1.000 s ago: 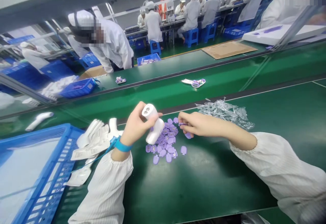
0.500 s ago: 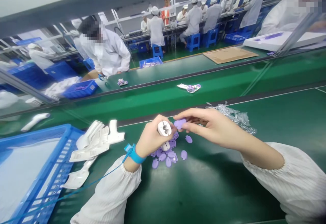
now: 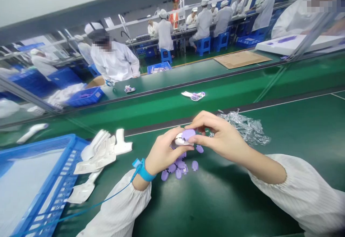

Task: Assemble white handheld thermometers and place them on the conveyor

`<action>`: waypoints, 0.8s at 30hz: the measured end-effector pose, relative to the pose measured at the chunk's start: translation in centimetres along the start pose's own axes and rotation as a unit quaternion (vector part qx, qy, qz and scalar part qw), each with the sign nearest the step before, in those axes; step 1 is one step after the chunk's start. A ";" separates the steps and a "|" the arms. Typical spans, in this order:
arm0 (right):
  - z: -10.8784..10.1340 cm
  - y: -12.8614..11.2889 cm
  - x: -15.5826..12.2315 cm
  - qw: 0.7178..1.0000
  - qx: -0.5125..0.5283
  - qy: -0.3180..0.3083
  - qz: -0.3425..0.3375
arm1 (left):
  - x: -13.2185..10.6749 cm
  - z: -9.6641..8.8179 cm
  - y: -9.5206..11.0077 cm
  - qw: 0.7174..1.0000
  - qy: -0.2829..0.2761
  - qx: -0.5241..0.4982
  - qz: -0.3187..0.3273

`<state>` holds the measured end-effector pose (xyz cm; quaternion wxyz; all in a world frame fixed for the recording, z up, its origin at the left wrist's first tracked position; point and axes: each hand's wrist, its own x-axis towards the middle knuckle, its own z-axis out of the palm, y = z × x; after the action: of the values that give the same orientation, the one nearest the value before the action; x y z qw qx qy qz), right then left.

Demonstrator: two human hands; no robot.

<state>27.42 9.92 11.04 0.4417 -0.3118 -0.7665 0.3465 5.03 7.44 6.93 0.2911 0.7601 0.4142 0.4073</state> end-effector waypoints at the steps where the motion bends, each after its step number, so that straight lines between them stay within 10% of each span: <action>1: 0.1 0.2 -0.1 1.000 0.000 -0.009 -0.014 | -0.1 0.0 0.1 1.000 0.004 0.001 -0.001; 24: 0.9 -0.8 -1.3 0.983 -0.149 -0.071 -0.078 | -0.8 0.4 0.8 0.984 -0.021 0.148 0.096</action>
<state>27.04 8.22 10.81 0.3606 -0.2882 -0.8610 0.2136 5.40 6.33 7.08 0.1438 0.8394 0.3888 0.3514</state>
